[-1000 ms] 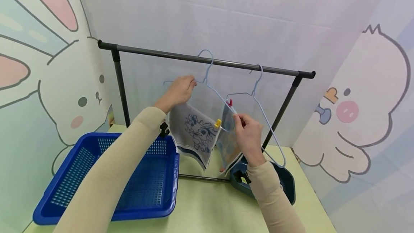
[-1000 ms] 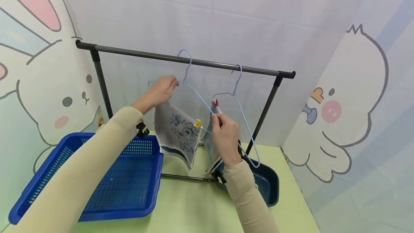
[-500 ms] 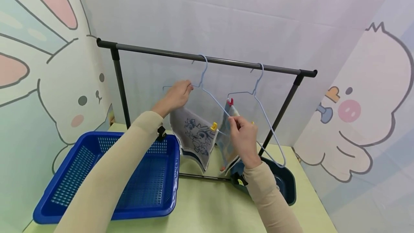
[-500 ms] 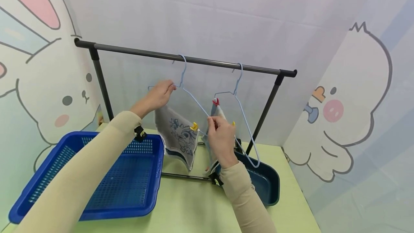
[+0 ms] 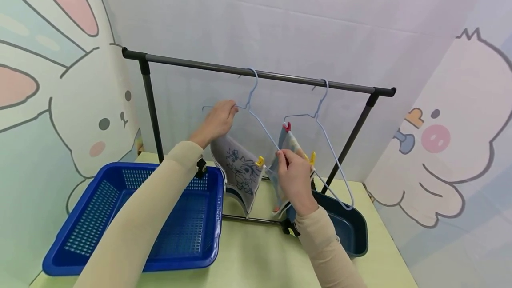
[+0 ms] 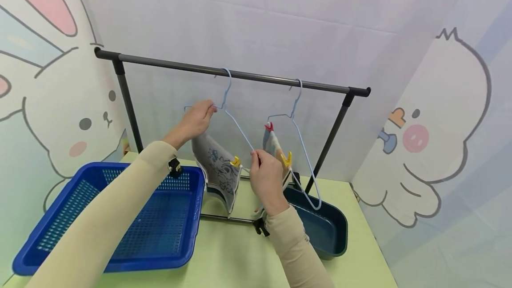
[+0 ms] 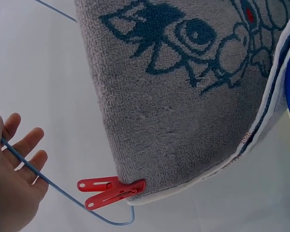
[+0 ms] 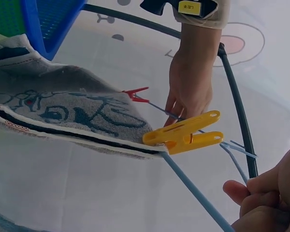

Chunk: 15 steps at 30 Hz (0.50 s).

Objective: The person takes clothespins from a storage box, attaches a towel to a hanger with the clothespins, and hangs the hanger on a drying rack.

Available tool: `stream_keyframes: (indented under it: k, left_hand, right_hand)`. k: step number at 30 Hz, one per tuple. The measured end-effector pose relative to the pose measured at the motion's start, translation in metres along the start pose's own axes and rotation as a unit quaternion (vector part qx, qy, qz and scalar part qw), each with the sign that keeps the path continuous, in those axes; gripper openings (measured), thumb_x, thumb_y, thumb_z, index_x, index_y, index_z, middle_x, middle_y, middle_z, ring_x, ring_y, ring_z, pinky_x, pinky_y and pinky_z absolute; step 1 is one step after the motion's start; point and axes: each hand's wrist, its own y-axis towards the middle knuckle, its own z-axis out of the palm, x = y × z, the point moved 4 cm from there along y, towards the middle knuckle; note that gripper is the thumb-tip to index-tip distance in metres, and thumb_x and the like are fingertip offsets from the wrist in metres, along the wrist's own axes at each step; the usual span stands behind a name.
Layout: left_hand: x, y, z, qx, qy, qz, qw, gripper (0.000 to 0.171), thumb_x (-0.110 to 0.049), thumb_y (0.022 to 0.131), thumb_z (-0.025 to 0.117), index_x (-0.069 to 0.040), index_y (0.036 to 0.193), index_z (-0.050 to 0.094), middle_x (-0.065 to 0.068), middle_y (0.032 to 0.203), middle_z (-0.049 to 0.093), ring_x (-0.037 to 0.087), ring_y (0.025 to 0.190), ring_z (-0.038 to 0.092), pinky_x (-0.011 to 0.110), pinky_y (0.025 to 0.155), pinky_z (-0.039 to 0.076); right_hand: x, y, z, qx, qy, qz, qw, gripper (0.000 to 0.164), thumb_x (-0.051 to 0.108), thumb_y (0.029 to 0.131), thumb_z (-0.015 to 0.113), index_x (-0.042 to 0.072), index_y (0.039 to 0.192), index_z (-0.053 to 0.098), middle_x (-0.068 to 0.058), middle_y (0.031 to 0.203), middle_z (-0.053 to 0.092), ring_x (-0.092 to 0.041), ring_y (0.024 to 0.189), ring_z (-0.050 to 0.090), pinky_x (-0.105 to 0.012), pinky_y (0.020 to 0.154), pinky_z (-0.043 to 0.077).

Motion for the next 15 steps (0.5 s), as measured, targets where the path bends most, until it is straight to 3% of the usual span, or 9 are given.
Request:
stream_keyframes:
  k: [10,15]
  left_hand:
    - [0.0031,0.0002,0.0052,-0.022,0.006,0.003,0.9997,0.026,-0.023,0.105,0.033,-0.006,0.103,0.052,0.01,0.097,0.053,0.026,0.093,0.048,0.041,0.08,0.039]
    - [0.0055,-0.0003,0.0079,-0.026,0.012,0.003,0.9996,0.024,-0.023,0.104,0.033,-0.007,0.1,0.051,0.009,0.094,0.051,0.026,0.091,0.047,0.04,0.078,0.039]
  right_hand:
    - [0.0052,-0.0051,0.002,-0.007,-0.012,-0.018,1.0,0.019,0.01,0.097,0.054,0.0,0.095,0.07,-0.005,0.068,0.061,-0.009,0.045,0.037,-0.026,0.043,0.033]
    - [0.0077,-0.0074,0.0043,-0.01,-0.024,-0.03,0.999,0.017,0.009,0.096,0.054,0.0,0.094,0.069,-0.009,0.078,0.066,-0.011,0.049,0.047,-0.026,0.045,0.038]
